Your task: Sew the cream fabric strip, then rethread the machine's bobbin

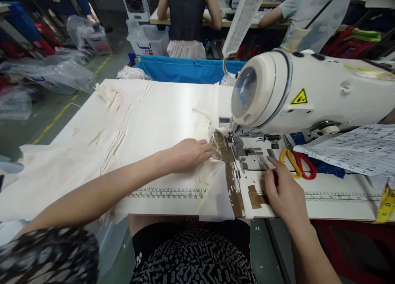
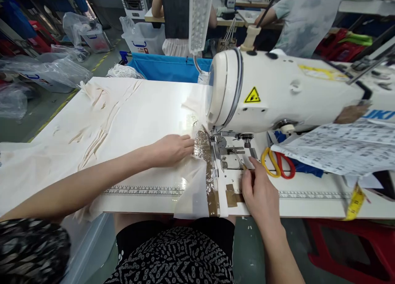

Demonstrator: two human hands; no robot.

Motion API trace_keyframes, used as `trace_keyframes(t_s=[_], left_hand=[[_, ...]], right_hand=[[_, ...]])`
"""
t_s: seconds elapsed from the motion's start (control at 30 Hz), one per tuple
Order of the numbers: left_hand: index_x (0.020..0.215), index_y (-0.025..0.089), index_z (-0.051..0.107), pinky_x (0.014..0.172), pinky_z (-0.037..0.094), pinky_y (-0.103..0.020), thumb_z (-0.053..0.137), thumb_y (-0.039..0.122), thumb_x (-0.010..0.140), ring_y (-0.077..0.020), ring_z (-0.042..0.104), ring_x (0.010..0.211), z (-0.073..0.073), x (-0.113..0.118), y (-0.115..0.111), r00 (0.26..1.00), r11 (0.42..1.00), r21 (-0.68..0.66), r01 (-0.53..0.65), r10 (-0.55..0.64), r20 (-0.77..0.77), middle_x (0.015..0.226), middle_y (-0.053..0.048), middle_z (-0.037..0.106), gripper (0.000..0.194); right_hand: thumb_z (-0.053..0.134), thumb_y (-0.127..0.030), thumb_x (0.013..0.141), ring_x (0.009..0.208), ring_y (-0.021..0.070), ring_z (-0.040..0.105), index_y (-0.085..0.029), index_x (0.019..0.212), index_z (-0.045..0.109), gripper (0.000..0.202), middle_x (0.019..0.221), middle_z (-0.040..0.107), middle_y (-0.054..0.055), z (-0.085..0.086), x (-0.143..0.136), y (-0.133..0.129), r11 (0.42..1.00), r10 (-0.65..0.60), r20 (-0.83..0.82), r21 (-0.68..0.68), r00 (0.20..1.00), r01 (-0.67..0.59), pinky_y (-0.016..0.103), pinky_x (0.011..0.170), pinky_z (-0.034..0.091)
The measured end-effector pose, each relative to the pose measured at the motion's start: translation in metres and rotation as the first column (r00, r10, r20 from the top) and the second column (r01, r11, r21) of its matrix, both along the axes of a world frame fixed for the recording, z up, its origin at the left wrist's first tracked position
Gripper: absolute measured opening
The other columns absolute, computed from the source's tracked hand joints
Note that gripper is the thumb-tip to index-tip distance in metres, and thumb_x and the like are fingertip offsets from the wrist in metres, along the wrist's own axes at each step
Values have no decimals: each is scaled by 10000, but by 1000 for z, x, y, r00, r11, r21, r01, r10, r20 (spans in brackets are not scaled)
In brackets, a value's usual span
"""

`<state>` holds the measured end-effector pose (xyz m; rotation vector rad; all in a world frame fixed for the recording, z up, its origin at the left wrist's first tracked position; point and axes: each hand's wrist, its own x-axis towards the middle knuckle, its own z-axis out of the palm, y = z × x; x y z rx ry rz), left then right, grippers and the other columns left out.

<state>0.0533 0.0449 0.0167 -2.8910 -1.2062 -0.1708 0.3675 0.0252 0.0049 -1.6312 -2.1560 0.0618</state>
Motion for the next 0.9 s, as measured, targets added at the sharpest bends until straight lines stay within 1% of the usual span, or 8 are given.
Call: trace_keyframes(t_s=[0.17, 0.23, 0.3, 0.43, 0.5, 0.6, 0.73, 0.9], left_hand=[[832, 199, 638, 600, 479, -316, 574, 217, 885, -172, 560, 627, 35, -29, -92, 1000, 888, -459, -24, 26, -2, 753, -42, 626, 85], [886, 205, 661, 581, 476, -297, 624, 328, 873, -162, 581, 611, 47, -38, -103, 999, 782, -623, 25, 3, 44, 754, -31, 644, 130], [1014, 224, 680, 612, 500, -278, 575, 405, 907, -158, 623, 660, 52, -48, -85, 990, 740, -668, 73, 29, 139, 812, -34, 684, 235], [1197, 218, 624, 875, 540, -366, 331, 392, 991, -206, 657, 996, 36, -59, 6, 922, 939, -289, -184, 268, 281, 1100, -81, 700, 399], [1282, 152, 569, 1041, 469, -423, 260, 324, 988, -233, 577, 1215, 23, -59, 52, 863, 926, -67, -372, 372, 343, 1311, -133, 614, 461], [1397, 76, 470, 1179, 335, -443, 281, 310, 965, -252, 418, 1403, 3, -59, 93, 907, 924, -25, -381, 379, 185, 1495, -159, 462, 526], [1490, 8, 332, 1193, 287, -477, 271, 360, 972, -295, 293, 1476, -17, -64, 89, 835, 835, 7, -551, 551, 5, 1578, -190, 320, 629], [1480, -16, 332, 1085, 382, -523, 240, 480, 992, -371, 322, 1444, -27, -76, 14, 678, 677, 119, -726, 734, -43, 1522, -254, 384, 701]], right_hand=[[416, -313, 1018, 745, 187, 636, -216, 1303, 621, 365, 1044, 667, 71, -12, -13, 5, 987, -2, 243, 154, 970, -36, 259, 453, 294], [424, -347, 1028, 710, 163, 620, -224, 1295, 638, 364, 1013, 654, 66, -14, -15, 3, 979, 9, 294, 190, 956, -68, 262, 444, 261], [422, -380, 1037, 729, 159, 624, -227, 1296, 640, 371, 1018, 649, 63, -15, -16, 0, 978, 20, 308, 192, 951, -82, 261, 450, 267], [380, -398, 1046, 744, 169, 633, -200, 1291, 633, 404, 1034, 657, 73, -6, -21, -4, 982, 28, 258, 172, 966, -75, 256, 449, 305], [339, -384, 1045, 774, 188, 644, -179, 1238, 654, 423, 1048, 666, 89, 4, -25, -3, 985, 14, 196, 168, 981, -47, 255, 463, 344], [315, -299, 1016, 881, 236, 651, -163, 1149, 675, 406, 1099, 667, 130, 22, -27, 7, 989, -123, 176, 97, 977, 108, 272, 533, 405], [464, -314, 935, 809, 294, 645, -135, 1035, 668, 289, 1055, 667, 197, 40, -21, 38, 975, -208, 258, -26, 943, 222, 313, 523, 367], [615, -264, 832, 652, 260, 615, -222, 674, 515, 192, 721, 650, 109, 52, -22, 72, 965, -111, 273, -201, 956, 169, 296, 487, 308]])
